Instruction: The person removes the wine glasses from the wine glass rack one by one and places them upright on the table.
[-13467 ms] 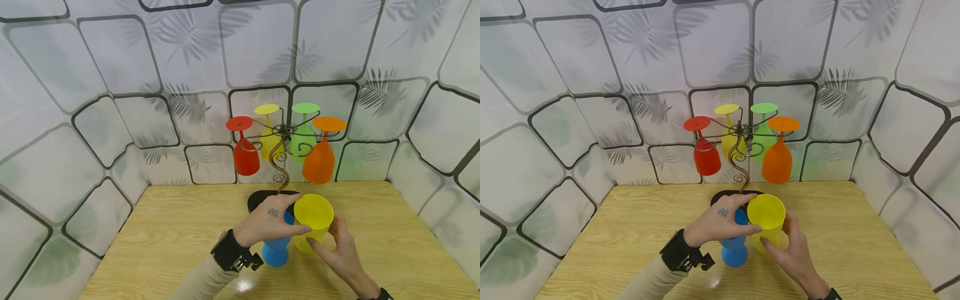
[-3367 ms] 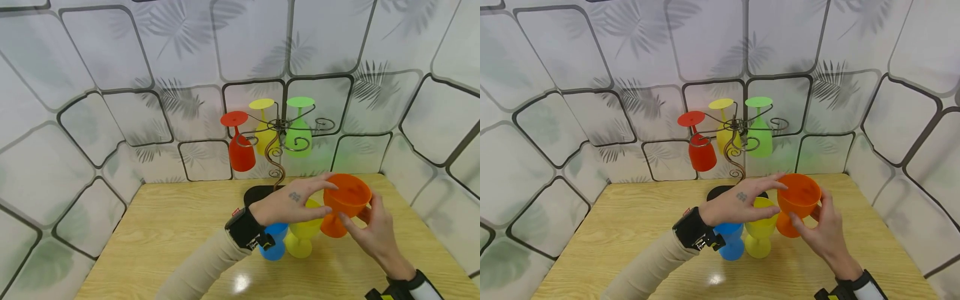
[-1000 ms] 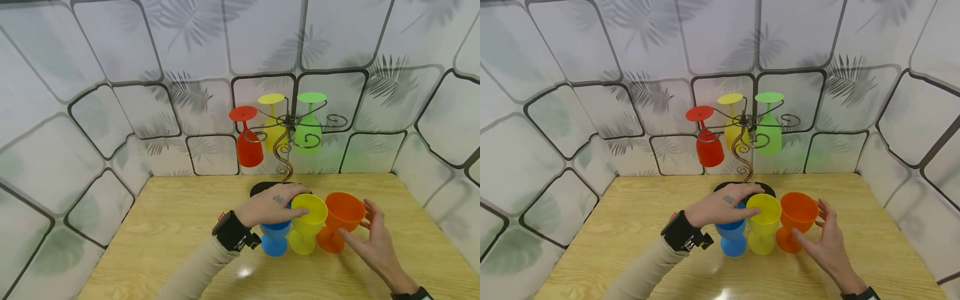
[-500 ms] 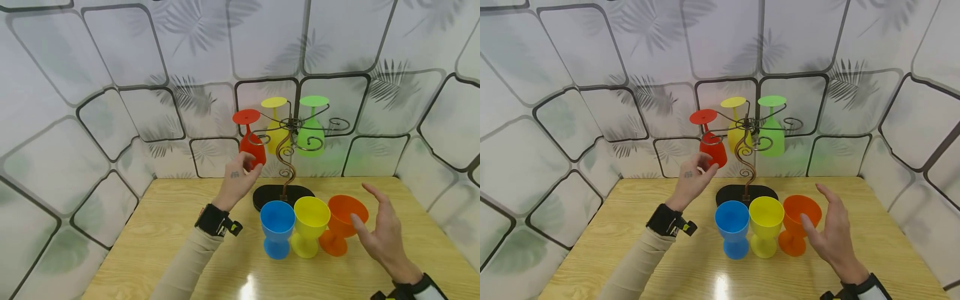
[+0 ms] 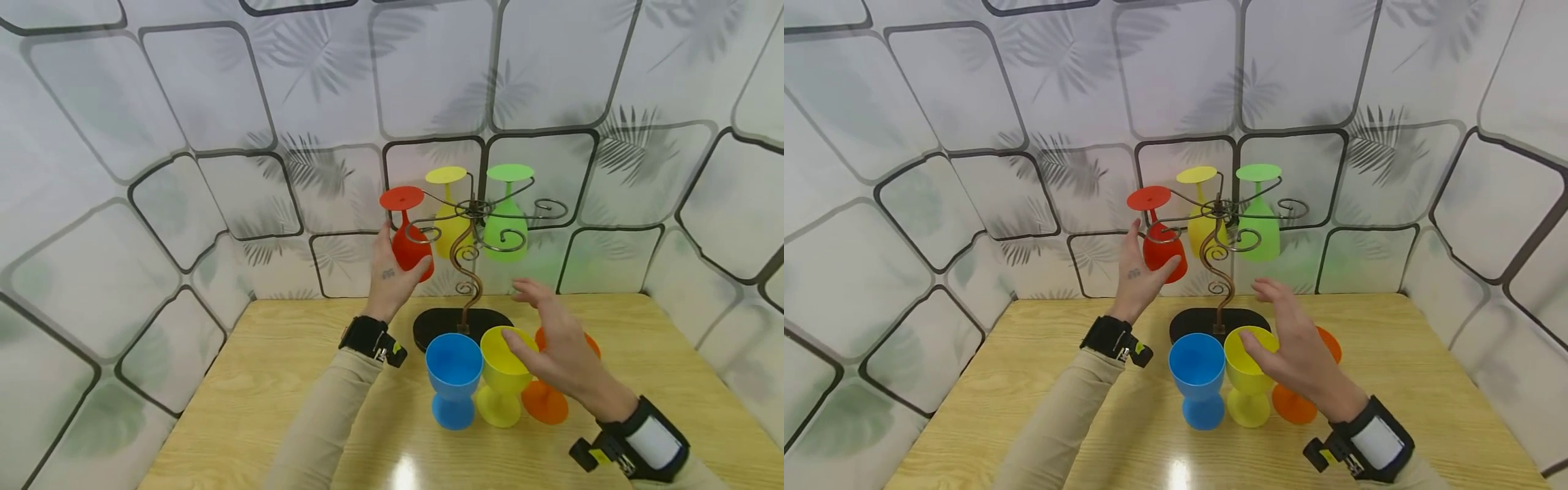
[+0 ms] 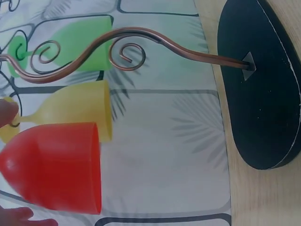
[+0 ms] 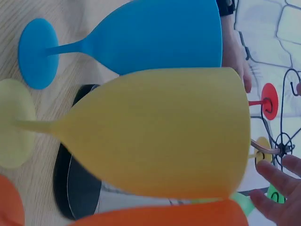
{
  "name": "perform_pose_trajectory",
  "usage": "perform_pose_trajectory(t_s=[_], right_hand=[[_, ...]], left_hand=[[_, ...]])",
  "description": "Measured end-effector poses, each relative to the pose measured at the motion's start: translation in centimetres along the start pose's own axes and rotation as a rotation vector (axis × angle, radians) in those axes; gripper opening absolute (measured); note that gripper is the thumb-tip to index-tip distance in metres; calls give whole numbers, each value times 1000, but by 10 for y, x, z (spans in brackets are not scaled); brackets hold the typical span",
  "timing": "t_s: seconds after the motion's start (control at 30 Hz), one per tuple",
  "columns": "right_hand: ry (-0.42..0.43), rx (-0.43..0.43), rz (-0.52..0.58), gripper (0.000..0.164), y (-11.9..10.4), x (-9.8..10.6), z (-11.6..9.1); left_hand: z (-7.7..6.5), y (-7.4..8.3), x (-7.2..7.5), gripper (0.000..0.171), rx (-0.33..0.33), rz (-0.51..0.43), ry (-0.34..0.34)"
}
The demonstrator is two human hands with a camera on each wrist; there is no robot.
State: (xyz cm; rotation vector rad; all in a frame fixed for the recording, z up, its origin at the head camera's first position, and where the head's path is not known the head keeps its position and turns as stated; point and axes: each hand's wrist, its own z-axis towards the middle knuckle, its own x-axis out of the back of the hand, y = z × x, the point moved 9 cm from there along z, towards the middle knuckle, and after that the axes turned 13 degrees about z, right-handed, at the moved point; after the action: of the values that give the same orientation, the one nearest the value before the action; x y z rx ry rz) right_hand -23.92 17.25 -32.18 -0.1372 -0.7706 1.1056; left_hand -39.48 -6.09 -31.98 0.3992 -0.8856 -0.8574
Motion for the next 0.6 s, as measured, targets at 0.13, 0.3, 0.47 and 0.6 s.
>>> perform_pose_trajectory(t_s=[0.13, 0.3, 0.47, 0.6], right_hand=[[-69, -45, 16, 74, 1, -22, 10], [-138, -47, 64, 72, -2, -45, 20], [-159, -38, 80, 72, -6, -56, 27], [-154, -42, 91, 71, -7, -59, 28]], left_hand=[[2, -2, -9, 101, 27, -1, -18], [4, -4, -13, 88, 33, 9, -1], [5, -6, -16, 77, 27, 39, -6], [8, -7, -16, 76, 30, 66, -14]])
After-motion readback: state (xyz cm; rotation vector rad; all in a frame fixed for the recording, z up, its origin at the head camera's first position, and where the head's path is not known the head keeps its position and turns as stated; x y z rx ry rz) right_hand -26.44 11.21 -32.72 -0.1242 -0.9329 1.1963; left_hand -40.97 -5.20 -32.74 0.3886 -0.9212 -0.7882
